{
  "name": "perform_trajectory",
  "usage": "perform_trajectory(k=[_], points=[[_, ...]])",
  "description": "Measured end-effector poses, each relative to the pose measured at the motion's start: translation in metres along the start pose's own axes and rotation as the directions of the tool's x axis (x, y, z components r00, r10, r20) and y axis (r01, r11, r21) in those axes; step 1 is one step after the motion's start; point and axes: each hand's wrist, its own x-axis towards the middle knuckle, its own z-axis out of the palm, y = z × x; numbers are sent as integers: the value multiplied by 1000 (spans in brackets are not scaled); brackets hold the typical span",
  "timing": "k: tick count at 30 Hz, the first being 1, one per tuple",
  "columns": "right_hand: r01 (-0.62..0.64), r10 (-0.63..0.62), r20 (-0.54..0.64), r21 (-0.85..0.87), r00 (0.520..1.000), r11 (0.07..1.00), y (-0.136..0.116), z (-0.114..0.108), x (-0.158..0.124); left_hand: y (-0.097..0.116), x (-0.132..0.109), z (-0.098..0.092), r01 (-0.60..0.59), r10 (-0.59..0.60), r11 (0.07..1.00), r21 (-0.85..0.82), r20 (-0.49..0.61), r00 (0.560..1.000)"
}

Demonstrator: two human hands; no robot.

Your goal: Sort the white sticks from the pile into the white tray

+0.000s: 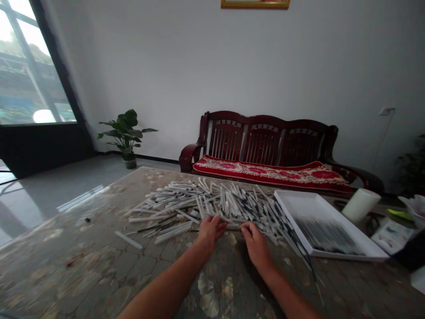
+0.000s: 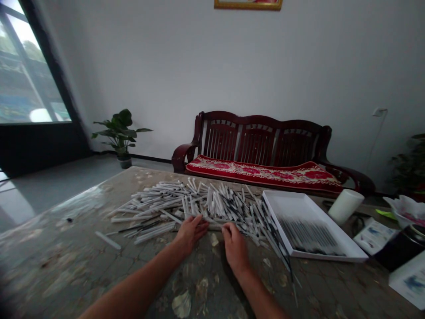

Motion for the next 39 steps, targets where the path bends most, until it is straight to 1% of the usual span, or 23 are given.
perform_trajectory(k=[2,4,7,13,19,23,28,35,39], points=[[-109,123,-78,159,989,981,8,-2,2,-6,3,6,-6,8,997,-82,31,999],[-162,200,-120,271,972,949,12,-4,1,-14,2,5,-16,28,989,-145,81,996],[-188,249,-139,348,959,918,11,-3,0,-21,1,1,-15,37,984,-179,116,993],[-229,307,-115,437,945,870,4,-1,4,-19,3,1,11,12,985,-170,135,991],[-229,296,-84,449,951,864,9,3,4,-21,1,3,28,-7,993,-119,169,986],[-230,301,-87,458,950,859,6,3,3,-21,0,3,15,4,994,-110,172,985],[-212,279,-96,431,956,877,4,3,3,-19,-1,2,18,1,996,-91,198,980],[-172,222,-110,346,969,922,9,4,4,-20,-1,2,5,13,996,-91,195,981],[-132,160,-117,215,980,968,6,1,3,-22,-3,2,-13,30,996,-87,195,980]])
